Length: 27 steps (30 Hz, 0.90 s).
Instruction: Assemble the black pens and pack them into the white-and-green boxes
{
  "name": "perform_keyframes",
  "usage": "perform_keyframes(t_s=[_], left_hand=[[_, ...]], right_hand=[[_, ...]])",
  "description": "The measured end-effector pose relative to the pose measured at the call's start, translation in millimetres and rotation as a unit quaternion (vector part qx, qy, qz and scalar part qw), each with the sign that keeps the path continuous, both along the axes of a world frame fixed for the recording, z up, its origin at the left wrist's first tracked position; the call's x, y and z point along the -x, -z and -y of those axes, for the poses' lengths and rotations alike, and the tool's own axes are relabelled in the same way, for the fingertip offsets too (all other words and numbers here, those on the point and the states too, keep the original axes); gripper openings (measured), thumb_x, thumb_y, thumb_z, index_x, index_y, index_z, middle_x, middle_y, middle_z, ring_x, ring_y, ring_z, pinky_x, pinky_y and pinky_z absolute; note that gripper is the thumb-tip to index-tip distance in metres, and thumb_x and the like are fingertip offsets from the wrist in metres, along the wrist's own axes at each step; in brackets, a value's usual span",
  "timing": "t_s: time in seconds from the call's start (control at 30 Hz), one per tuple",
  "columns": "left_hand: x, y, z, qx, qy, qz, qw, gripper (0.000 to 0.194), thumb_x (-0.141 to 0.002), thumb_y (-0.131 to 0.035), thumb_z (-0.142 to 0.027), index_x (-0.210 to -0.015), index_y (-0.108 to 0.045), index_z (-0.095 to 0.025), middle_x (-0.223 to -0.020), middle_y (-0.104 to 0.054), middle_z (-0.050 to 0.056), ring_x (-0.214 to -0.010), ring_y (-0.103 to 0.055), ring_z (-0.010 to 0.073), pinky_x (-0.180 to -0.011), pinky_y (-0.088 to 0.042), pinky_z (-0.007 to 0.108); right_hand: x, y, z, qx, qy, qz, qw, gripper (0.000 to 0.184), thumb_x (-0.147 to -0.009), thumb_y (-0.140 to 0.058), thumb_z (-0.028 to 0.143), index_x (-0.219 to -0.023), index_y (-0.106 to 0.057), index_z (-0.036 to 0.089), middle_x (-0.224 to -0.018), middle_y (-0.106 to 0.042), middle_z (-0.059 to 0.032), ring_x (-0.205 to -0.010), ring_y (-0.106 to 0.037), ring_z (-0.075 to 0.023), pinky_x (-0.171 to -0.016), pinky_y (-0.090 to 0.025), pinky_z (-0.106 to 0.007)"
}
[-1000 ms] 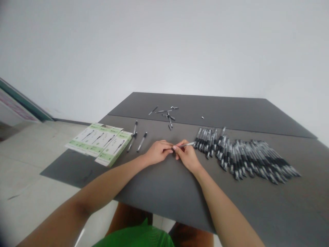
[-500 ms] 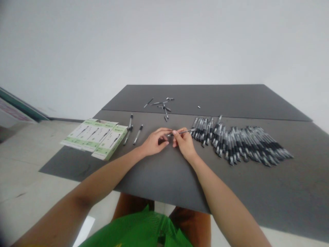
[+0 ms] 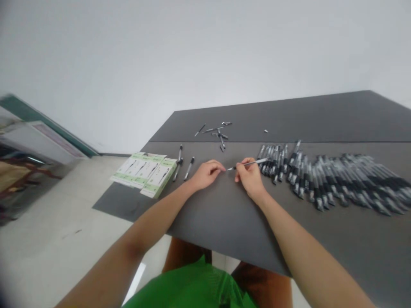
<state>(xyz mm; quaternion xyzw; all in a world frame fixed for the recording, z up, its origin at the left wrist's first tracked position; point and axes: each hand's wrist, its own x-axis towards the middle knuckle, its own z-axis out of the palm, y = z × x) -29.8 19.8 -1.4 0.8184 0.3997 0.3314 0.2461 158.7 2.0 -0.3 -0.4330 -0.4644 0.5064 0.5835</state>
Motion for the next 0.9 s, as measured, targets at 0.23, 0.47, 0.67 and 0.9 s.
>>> perform_keyframes(t_s=[0.23, 0.47, 0.67, 0.9], left_hand=[[-7, -4.4, 10, -0.082, 0.001, -0.095, 0.992, 0.027, -0.083, -0.047, -0.003, -0.093, -0.068, -0.016, -0.100, -0.065, 0.007, -0.099, -0.059, 0.0179, -0.095, -0.047, 0.035], [-3, 0.0, -54, -0.080, -0.172, -0.052, 0.980, 0.039, -0.085, -0.041, 0.003, -0.110, -0.066, -0.012, -0.110, -0.064, 0.011, -0.105, -0.058, 0.0189, -0.098, -0.044, 0.035], [-11, 7.9, -81, -0.076, -0.159, -0.167, 0.970, 0.041, -0.091, -0.044, -0.005, -0.128, -0.060, -0.015, -0.119, -0.061, 0.015, -0.111, -0.052, 0.0243, -0.101, -0.040, 0.042], [-6, 1.4, -72, -0.101, -0.136, -0.196, 0.966, 0.020, -0.092, -0.057, -0.024, -0.109, -0.066, -0.021, -0.118, -0.060, 0.010, -0.113, -0.047, 0.0261, -0.096, -0.040, 0.041]], right_hand=[[-1, 2.4, -1, -0.014, 0.004, -0.004, 1.000, 0.038, -0.080, -0.066, 0.052, -0.083, -0.039, 0.025, -0.048, -0.052, 0.0099, -0.035, -0.048, -0.0093, -0.037, -0.036, -0.021], [0, 0.9, 0, -0.008, 0.003, -0.015, 1.000, 0.048, -0.079, -0.063, 0.063, -0.086, -0.036, 0.025, -0.054, -0.054, 0.0100, -0.038, -0.050, -0.0093, -0.039, -0.039, -0.021], [-5, -1.4, 3, 0.011, 0.015, -0.022, 1.000, 0.049, -0.077, -0.064, 0.064, -0.087, -0.035, 0.025, -0.054, -0.054, 0.0104, -0.039, -0.051, -0.0093, -0.041, -0.040, -0.021], [-4, -2.0, 2, 0.015, -0.014, -0.010, 1.000, 0.048, -0.079, -0.062, 0.063, -0.088, -0.033, 0.026, -0.056, -0.055, 0.0099, -0.040, -0.051, -0.0097, -0.041, -0.040, -0.021]])
